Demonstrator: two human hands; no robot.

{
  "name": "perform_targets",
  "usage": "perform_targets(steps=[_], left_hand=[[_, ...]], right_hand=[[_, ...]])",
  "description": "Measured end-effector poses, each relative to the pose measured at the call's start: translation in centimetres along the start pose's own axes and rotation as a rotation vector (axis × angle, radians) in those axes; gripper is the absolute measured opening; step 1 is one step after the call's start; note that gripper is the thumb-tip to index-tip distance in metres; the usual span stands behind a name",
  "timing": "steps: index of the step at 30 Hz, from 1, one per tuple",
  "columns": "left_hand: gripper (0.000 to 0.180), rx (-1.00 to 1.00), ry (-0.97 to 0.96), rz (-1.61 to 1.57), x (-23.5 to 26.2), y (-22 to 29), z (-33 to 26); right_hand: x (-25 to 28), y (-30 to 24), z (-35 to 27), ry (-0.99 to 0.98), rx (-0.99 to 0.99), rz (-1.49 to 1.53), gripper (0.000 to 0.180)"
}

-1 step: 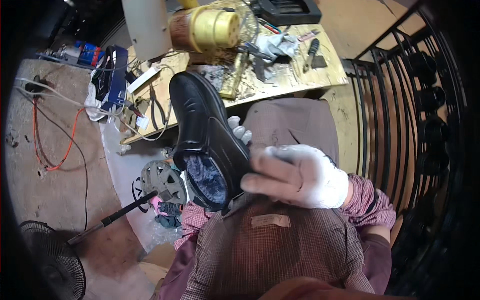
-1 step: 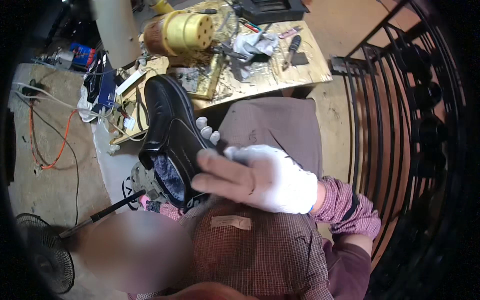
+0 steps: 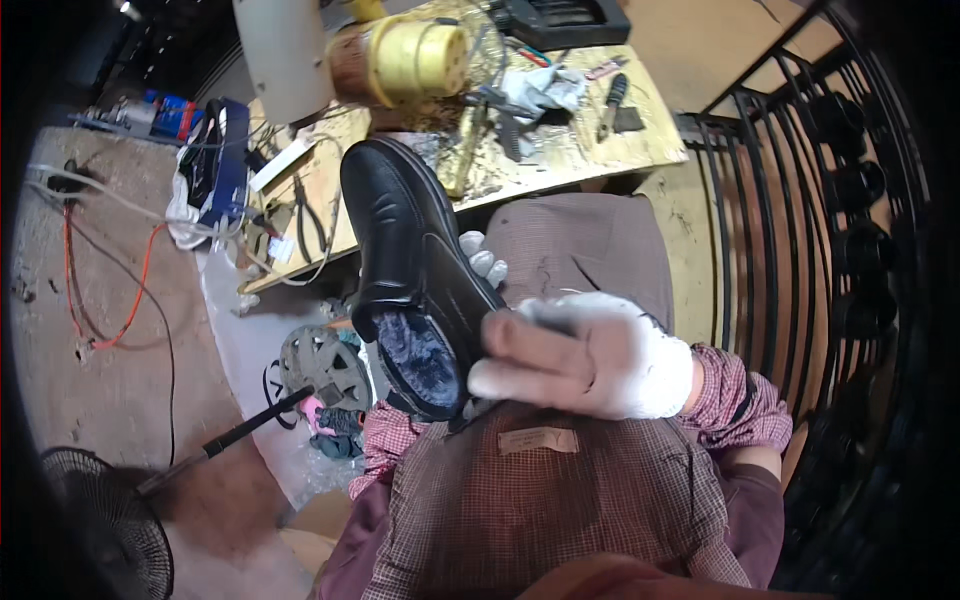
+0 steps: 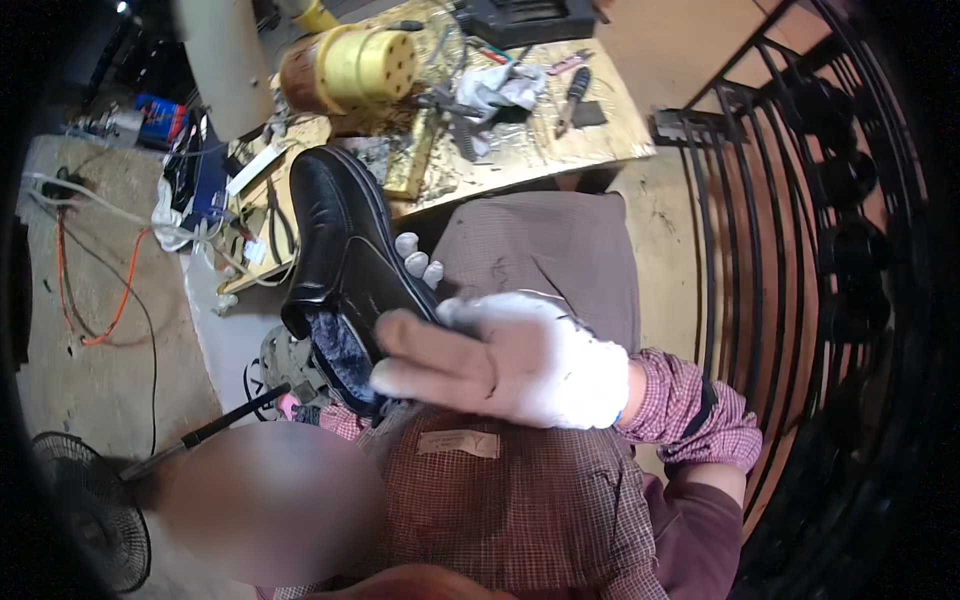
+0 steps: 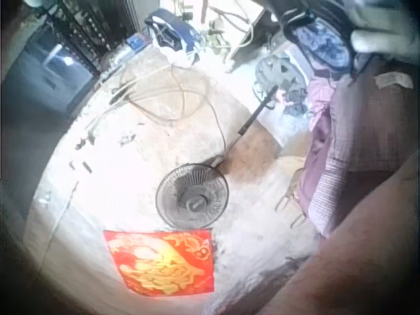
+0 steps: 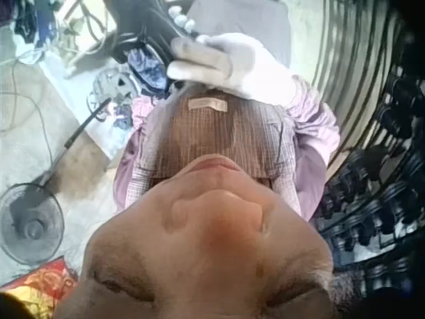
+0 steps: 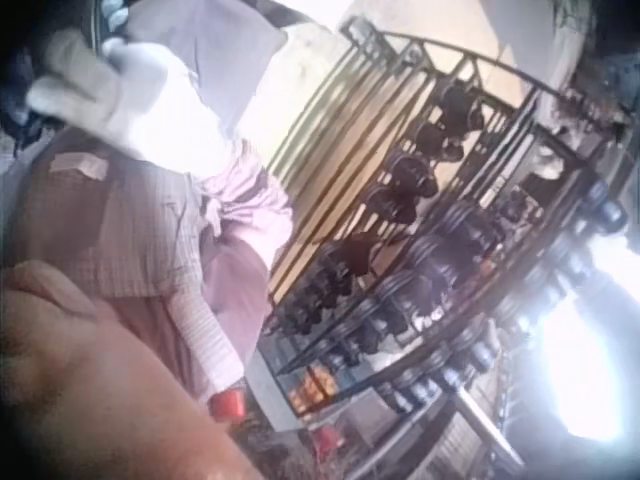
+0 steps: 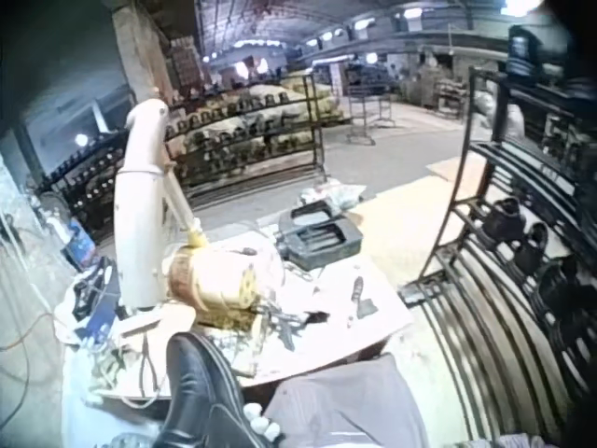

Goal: Cleaning and inspecting finished shoes at a factory workstation.

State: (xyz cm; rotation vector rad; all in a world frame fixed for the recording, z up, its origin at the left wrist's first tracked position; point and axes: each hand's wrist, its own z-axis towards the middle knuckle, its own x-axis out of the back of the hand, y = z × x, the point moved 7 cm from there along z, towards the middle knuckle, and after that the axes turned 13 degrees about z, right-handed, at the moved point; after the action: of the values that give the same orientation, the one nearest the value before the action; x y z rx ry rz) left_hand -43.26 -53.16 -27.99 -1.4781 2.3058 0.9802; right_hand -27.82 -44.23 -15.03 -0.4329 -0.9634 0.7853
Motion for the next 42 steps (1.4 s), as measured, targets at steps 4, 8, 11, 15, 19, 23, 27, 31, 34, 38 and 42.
perform_targets(steps=[4, 8, 11, 15, 19, 23, 27, 31, 34, 38, 42], left_hand=[[0.051, -0.279, -0.641, -0.051, -7.2, -2.3, 1.7], [0.045, -0.050, -0.771, 0.011, -10.7, -3.8, 0.9], [0.056, 0.055, -0.345, 0.381, -9.5, -1.5, 0.2], [0.055, -0.034, -0.450, 0.026, -5.7, -2.0, 1.7], [0.057, -0.040, -0.342, -0.212, 0.3, -1.2, 4.5], [0.043, -0.174, -0.362, -0.108, 4.1, 3.3, 3.9], [0.046, -0.357, -0.333, -0.117, 5.0, 7.3, 3.5], [0.051, -0.529, -0.314, -0.117, 4.3, 9.9, 4.4], [0.055, -0.627, -0.304, -0.119, 3.7, 10.9, 5.0], [0.059, -0.745, -0.280, -0.127, 3.5, 11.9, 5.1], [0.064, -0.851, -0.238, -0.141, 4.6, 11.9, 3.6]], right_hand=[[0.5, -2.5, 0.4, -0.204, -0.171, 0.053, 0.057], [0.8, -4.2, -2.4, -0.127, -0.090, -0.339, 0.061], [2.8, -5.6, -3.8, 0.155, -0.063, -0.257, 0.069], [5.1, -4.2, -5.0, 0.164, -0.340, -0.294, 0.064], [4.0, -0.5, -7.4, 0.213, -0.516, -0.402, 0.069], [2.7, 2.7, -7.3, 0.180, -0.612, -0.345, 0.070], [2.2, 3.8, -6.0, 0.144, -0.607, -0.331, 0.067], [1.9, 4.9, -6.0, 0.113, -0.641, -0.323, 0.065], [1.7, 4.9, -6.7, 0.125, -0.626, -0.332, 0.064], [1.4, 5.2, -7.0, 0.122, -0.645, -0.333, 0.063], [1.1, 5.7, -5.6, 0.094, -0.599, -0.292, 0.063]])
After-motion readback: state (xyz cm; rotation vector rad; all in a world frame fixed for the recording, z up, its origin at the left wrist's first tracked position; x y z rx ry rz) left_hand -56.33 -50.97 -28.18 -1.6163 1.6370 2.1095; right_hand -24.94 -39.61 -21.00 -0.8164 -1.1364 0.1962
